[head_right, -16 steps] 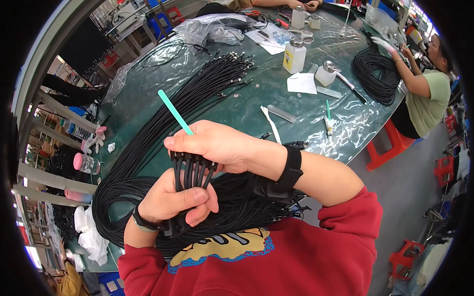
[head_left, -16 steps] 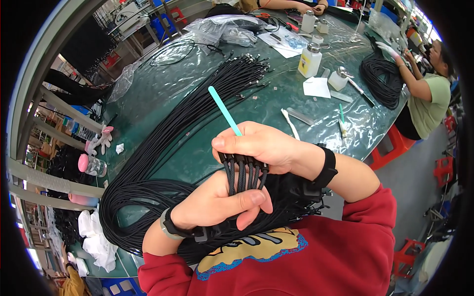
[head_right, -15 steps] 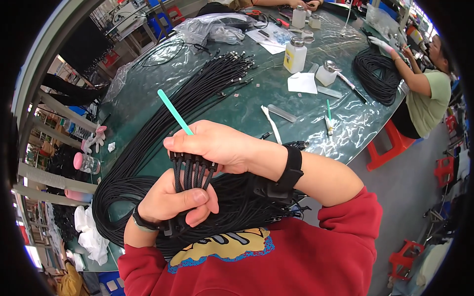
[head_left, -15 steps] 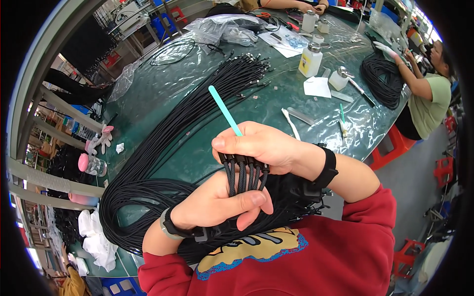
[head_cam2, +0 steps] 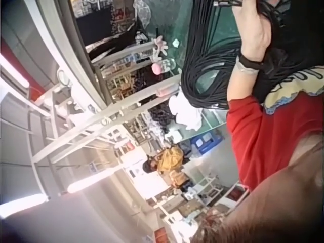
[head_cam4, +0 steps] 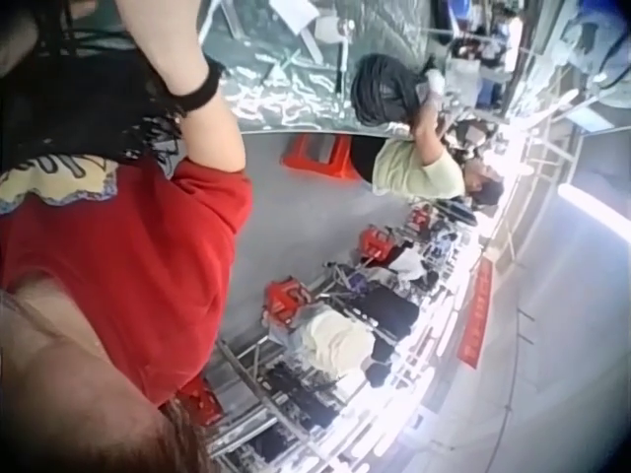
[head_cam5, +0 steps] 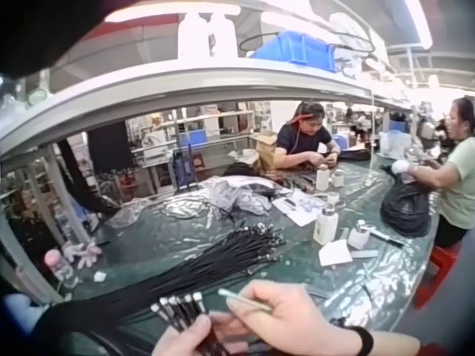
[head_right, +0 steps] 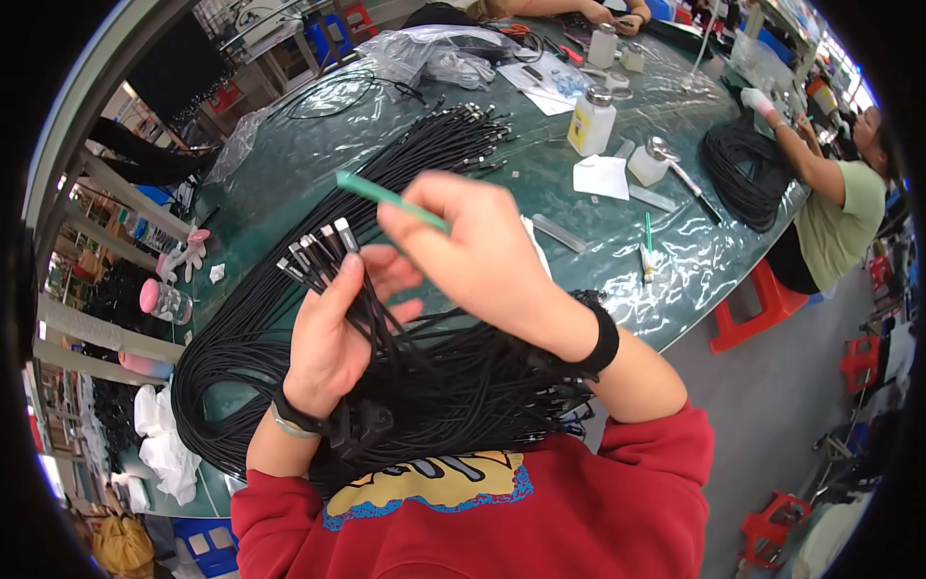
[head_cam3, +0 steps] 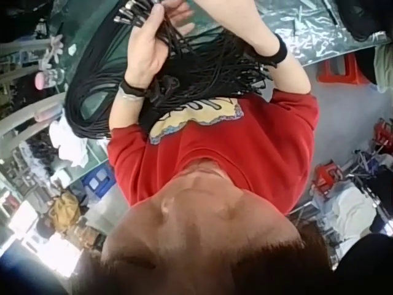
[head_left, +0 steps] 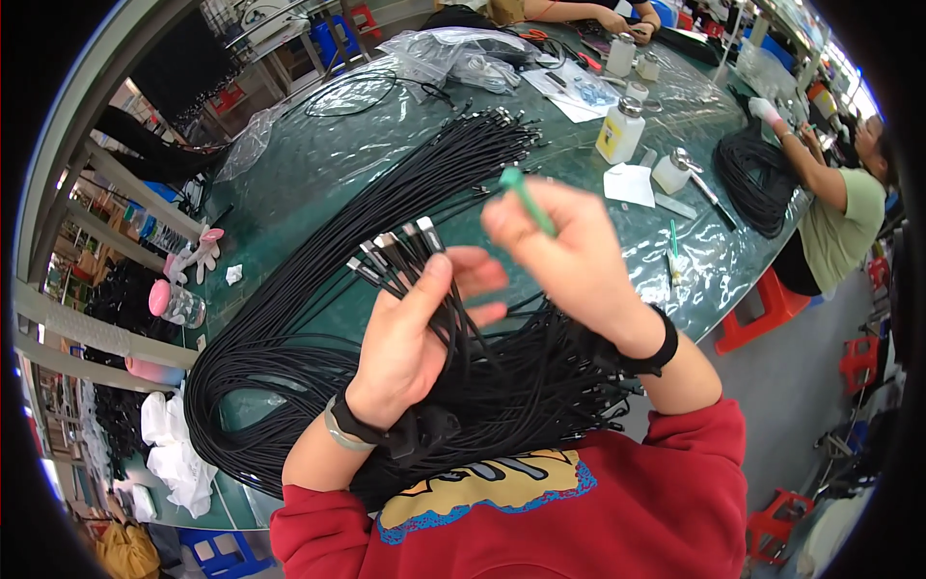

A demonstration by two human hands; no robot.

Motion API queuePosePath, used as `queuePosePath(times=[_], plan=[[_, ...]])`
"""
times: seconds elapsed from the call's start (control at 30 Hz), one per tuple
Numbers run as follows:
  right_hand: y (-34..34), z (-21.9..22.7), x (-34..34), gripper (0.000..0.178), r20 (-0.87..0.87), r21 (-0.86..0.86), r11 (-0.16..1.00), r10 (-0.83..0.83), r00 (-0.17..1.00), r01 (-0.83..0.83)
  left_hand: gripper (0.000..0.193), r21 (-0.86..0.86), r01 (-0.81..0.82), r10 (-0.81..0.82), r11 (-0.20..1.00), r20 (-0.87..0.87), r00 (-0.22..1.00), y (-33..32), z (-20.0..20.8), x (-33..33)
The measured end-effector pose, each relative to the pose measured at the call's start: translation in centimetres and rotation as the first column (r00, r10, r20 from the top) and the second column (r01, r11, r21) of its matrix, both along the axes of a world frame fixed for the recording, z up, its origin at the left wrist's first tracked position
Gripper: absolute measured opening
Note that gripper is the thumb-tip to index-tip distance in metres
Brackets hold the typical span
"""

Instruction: The person picks up a bundle of cables and wipes each connector one at a time with a cloth-wrapped tool. After cleaning a connector, they move it aside to reach the next one in the bundle.

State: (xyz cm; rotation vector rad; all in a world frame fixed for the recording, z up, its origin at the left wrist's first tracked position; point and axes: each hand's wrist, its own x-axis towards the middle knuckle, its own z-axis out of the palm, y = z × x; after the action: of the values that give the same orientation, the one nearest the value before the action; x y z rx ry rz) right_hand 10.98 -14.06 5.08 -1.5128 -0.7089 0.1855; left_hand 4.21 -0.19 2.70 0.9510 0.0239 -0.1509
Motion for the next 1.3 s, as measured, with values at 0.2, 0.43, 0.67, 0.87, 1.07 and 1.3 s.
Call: queuePosePath(times=[0.2, 0.43, 0.67, 0.87, 1.07, 1.3], plan=[[1.1, -2.8, -0.4, 0.009, -0.111, 0.039, 0.991, 0.129, 0.985, -0.125, 0.035, -0.018, -0.151, 0.151, 0.988, 0.035, 0.988, -0.4, -0.6, 0.4], [-0.1, -2.9, -0.7, 0.007, -0.411, 0.187, 0.939, 0.341, 0.845, -0.288, 0.033, -0.11, -0.258, 0.261, 0.96, 0.018, 0.965, 1.4, -0.2, 0.1], [0.5, -2.9, -1.3, 0.006, -0.38, 0.15, 0.933, 0.36, 0.852, -0.328, 0.029, 0.146, -0.219, 0.216, 0.965, 0.039, 0.976, 1.4, 0.6, -1.1], [0.5, -3.7, -1.0, 0.005, -0.297, 0.136, 0.898, 0.439, 0.848, -0.417, 0.031, 0.151, -0.219, 0.223, 0.964, -0.009, 0.975, 1.5, 0.6, -1.5], [1.0, -4.0, -1.7, 0.014, -0.447, 0.221, 0.916, 0.4, 0.8, -0.334, 0.029, 0.161, -0.25, 0.257, 0.955, -0.02, 0.966, 1.0, 1.0, -1.9], [1.2, -3.6, -2.2, 0.018, -0.489, 0.242, 0.91, 0.413, 0.768, -0.336, 0.026, 0.198, -0.271, 0.271, 0.942, 0.03, 0.962, 0.9, 0.9, -2.3]])
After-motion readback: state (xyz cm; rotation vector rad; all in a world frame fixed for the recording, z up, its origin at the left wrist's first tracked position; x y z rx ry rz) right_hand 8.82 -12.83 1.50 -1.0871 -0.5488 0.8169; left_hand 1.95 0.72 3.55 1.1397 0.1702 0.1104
